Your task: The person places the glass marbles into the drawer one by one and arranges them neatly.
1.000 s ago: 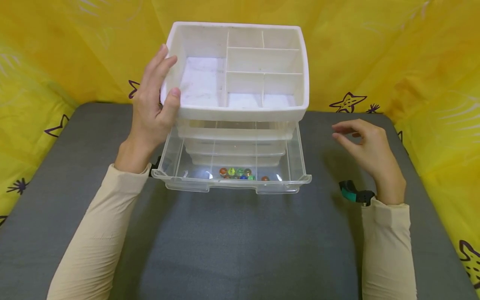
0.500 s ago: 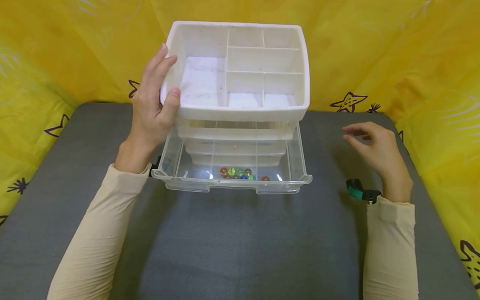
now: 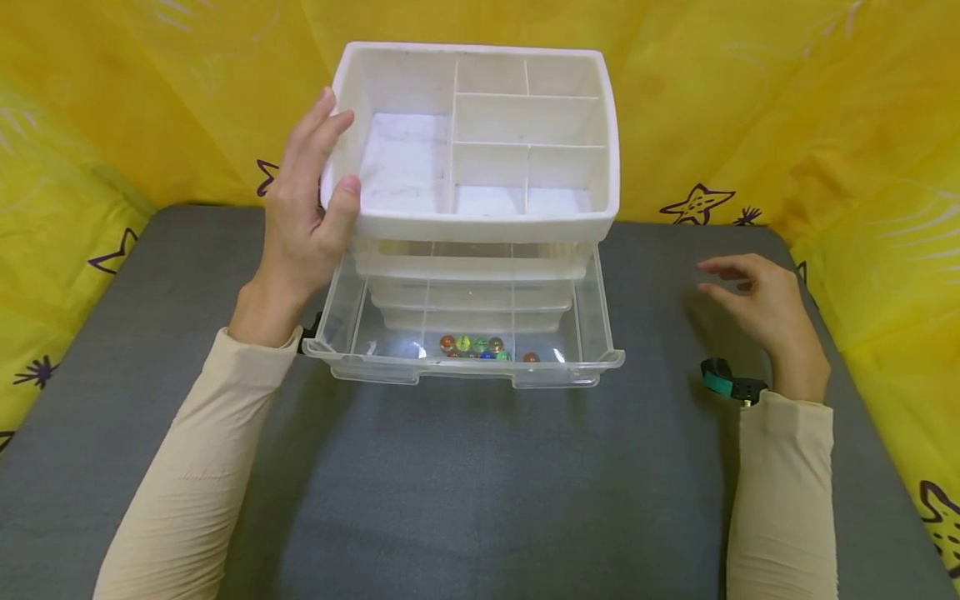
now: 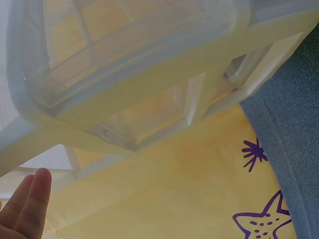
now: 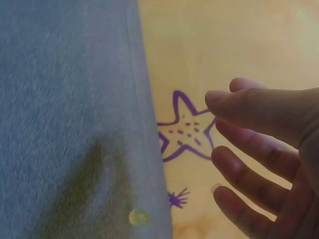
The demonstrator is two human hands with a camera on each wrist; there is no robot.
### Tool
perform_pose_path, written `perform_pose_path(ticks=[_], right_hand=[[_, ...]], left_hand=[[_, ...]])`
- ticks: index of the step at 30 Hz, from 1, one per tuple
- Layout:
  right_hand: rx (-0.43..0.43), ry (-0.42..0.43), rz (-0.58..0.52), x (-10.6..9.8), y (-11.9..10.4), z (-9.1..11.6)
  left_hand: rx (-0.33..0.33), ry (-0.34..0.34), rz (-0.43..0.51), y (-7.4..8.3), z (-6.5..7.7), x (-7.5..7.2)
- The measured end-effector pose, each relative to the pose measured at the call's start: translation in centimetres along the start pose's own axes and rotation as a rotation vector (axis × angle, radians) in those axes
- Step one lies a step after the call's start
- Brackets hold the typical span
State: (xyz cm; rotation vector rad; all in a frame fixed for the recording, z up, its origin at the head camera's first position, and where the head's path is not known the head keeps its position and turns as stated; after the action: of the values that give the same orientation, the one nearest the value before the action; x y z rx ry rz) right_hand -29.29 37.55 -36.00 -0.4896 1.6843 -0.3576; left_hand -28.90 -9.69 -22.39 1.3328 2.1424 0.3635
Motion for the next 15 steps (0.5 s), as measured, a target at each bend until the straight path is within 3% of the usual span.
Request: perform_pose_path(ticks=[7,15], right_hand=[[0.03,-0.073,0.029,0.8,1.2,0.1],[0.068,-0.098,0.011,1.3,2.6,0.3]], left_hand=[[0.002,0.0,0.0,-0.2,0.1,0.0],[0.009,-0.003,0.01,-0.3,0.1,0.1]])
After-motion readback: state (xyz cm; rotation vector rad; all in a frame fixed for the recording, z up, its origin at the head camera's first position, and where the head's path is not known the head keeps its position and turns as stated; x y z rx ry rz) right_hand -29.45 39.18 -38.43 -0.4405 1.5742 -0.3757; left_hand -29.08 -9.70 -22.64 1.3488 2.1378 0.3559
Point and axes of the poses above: each hand's wrist, its own z-axis away from the middle knuckle, its own x-axis out of the palm, y = z × x, the point moved 10 cm from there along -z, towards the middle knuckle, and after that the axes turned 2 degrees about z, right-handed, at the moved point
